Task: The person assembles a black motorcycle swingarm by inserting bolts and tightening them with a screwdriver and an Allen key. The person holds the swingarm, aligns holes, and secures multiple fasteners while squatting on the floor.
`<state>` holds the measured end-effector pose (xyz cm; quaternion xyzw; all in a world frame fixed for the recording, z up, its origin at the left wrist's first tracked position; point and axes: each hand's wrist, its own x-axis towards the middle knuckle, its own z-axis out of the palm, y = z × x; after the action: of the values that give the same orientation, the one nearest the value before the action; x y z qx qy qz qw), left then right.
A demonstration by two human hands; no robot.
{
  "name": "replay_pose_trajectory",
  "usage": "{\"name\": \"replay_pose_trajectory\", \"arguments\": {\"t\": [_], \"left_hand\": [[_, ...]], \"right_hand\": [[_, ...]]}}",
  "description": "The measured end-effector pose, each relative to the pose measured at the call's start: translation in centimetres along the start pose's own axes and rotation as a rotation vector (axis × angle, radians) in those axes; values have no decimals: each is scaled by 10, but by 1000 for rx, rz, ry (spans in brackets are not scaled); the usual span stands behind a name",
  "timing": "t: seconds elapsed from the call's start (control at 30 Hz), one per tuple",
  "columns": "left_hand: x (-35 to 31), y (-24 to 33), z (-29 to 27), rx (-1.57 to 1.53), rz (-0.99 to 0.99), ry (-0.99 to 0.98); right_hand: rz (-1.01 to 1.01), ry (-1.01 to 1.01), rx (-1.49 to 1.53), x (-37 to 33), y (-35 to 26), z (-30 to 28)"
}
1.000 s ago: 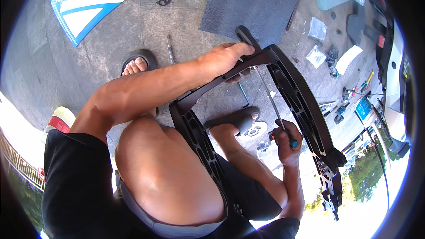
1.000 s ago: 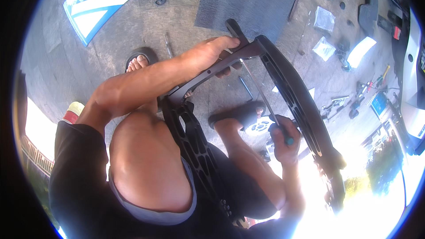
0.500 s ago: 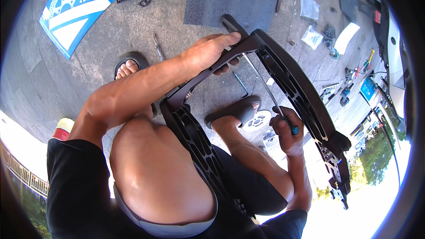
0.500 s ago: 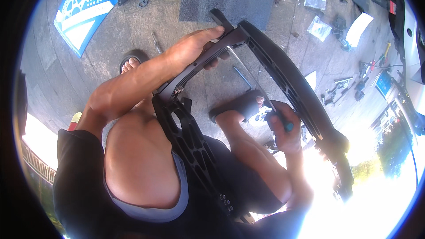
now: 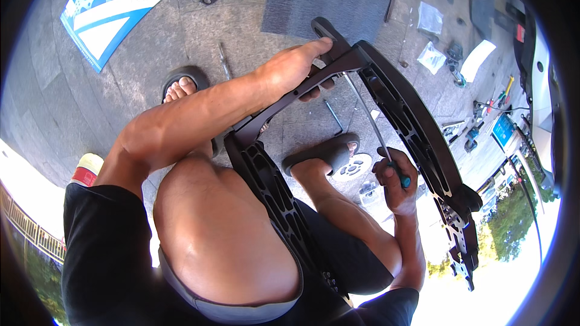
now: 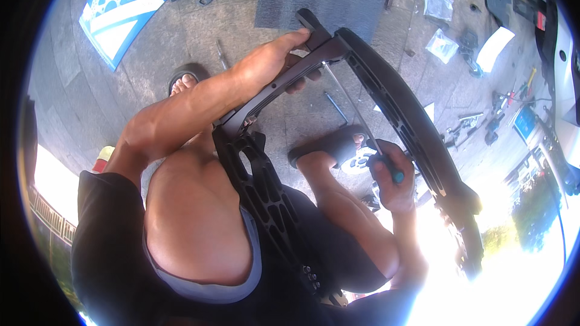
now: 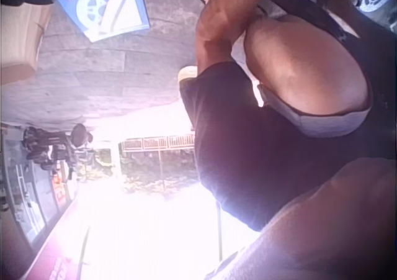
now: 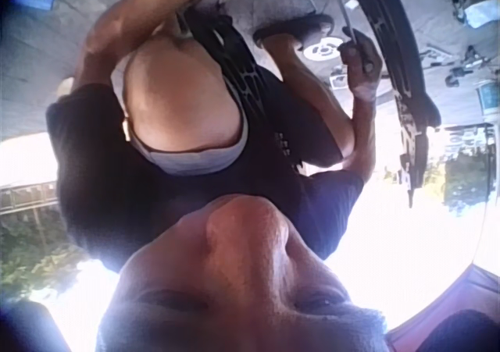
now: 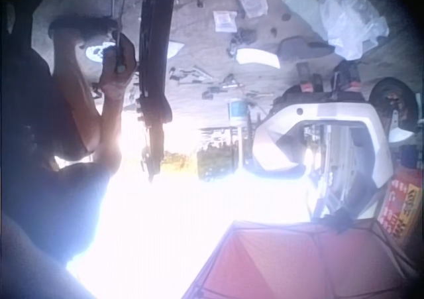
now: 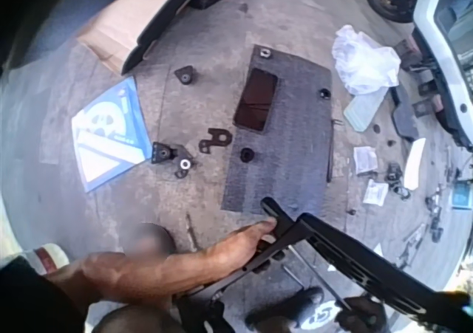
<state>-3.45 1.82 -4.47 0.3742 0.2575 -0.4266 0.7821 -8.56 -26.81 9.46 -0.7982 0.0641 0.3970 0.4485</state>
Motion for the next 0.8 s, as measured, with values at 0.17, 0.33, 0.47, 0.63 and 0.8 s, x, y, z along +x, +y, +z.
{"name": "replay_pose_trajectory", "arguments": {"t": [0.17, 0.33, 0.47, 0.63, 0.8], "left_hand": [[-1, 1, 0, -4, 1, -14], [-2, 2, 1, 22, -2, 13], [-3, 1, 2, 37, -13, 36], [-1, 0, 2, -8, -21, -1], [0, -2, 1, -47, -34, 9]], "right_hand": [[-14, -2, -5, -1, 0, 0], [-17, 46, -33, -7, 3, -3], [-23, 36, -70, -11, 4, -5], [34, 5, -64, -10, 4, -8], [23, 6, -59, -9, 6, -7]]}}
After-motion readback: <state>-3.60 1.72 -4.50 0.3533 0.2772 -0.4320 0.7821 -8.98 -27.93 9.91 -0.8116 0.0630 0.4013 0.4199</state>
